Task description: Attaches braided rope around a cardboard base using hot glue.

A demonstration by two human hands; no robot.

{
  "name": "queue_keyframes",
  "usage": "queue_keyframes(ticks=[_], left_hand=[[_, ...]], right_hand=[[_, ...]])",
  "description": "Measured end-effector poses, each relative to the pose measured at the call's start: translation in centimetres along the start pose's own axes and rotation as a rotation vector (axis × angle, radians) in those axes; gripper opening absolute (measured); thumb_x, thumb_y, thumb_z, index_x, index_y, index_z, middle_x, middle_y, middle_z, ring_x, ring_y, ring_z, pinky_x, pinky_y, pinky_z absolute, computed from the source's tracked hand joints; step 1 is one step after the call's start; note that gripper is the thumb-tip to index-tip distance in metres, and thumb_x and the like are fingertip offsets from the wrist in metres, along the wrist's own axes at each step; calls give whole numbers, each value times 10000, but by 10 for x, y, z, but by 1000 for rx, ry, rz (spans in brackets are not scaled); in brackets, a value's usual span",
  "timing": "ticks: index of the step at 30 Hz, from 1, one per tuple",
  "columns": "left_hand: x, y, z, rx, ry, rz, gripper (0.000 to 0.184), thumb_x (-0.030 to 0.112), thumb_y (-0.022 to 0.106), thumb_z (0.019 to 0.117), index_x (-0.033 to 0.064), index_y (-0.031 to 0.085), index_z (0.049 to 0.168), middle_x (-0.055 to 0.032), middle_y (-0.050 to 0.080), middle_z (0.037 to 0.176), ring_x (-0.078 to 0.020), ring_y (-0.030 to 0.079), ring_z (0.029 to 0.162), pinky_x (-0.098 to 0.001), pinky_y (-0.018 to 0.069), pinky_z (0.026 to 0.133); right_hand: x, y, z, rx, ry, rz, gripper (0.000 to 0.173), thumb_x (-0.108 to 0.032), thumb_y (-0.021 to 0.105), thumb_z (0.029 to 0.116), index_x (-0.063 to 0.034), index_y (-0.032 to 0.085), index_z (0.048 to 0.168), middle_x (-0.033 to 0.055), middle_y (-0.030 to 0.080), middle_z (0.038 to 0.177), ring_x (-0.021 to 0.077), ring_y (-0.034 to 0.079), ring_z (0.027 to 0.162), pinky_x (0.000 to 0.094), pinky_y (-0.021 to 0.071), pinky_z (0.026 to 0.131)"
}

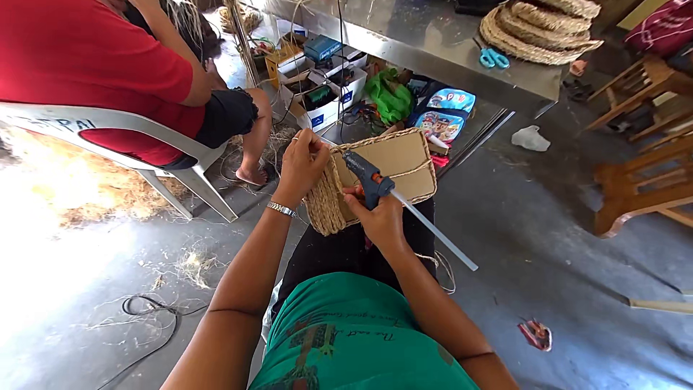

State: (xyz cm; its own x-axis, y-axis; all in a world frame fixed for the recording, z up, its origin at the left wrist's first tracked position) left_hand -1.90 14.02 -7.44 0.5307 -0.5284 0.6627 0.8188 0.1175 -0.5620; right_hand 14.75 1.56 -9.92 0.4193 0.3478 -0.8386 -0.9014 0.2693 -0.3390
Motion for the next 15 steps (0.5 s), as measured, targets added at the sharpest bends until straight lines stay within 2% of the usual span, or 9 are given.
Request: queue_keyframes(ticks=[5,7,10,12,15], left_hand=[[-5,0,1,-15,39,-63,250,281,567,1022,35,601,988,-110,612,969,-200,612,918,-385,507,840],[-3,0,-2,-15,105,-103,246,289,564,1038,47,611,1044,-104,616,1013,-188,615,966,-374,516,874],[3,0,-6,-23,233,-134,220,216,514,1060,93,679,1139,-92,604,1116,-178,600,1050,-354,517,915],[5,-1,-8,-43,259,-108,269,156,462,1054,118,721,1113,-91,587,1162,-179,577,1095,-356,502,935],[2,-2,-8,-25,263,-57,287,131,445,1035,134,731,1059,-84,575,1163,-171,570,1087,-338,497,916]], right_hand=[[14,0,1,23,49,75,247,-129,788,913,-63,666,1117,12,779,1058,111,755,906,332,646,813],[19,0,1,26,68,94,244,-124,788,911,-71,678,1123,5,779,1053,111,752,894,332,644,800],[18,-1,0,30,67,66,236,-145,785,919,-80,684,1122,-5,777,1049,99,748,883,328,642,789],[16,-4,0,47,52,52,218,-148,777,923,-82,697,1115,-9,776,1040,92,743,869,326,638,775],[15,-7,1,72,45,79,211,-150,775,926,-79,690,1106,4,775,1029,107,743,834,322,638,734]])
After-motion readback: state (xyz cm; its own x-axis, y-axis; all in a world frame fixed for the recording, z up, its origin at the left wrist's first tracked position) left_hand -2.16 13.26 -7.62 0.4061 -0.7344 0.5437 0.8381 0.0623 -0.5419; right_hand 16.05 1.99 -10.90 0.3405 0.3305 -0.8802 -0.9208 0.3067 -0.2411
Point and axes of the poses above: each hand's wrist, its own z-axis towards the middle knuckle, its own y-axis out of the palm, x = y × z, the point moved 8 cm from there along z, towards the middle knuckle
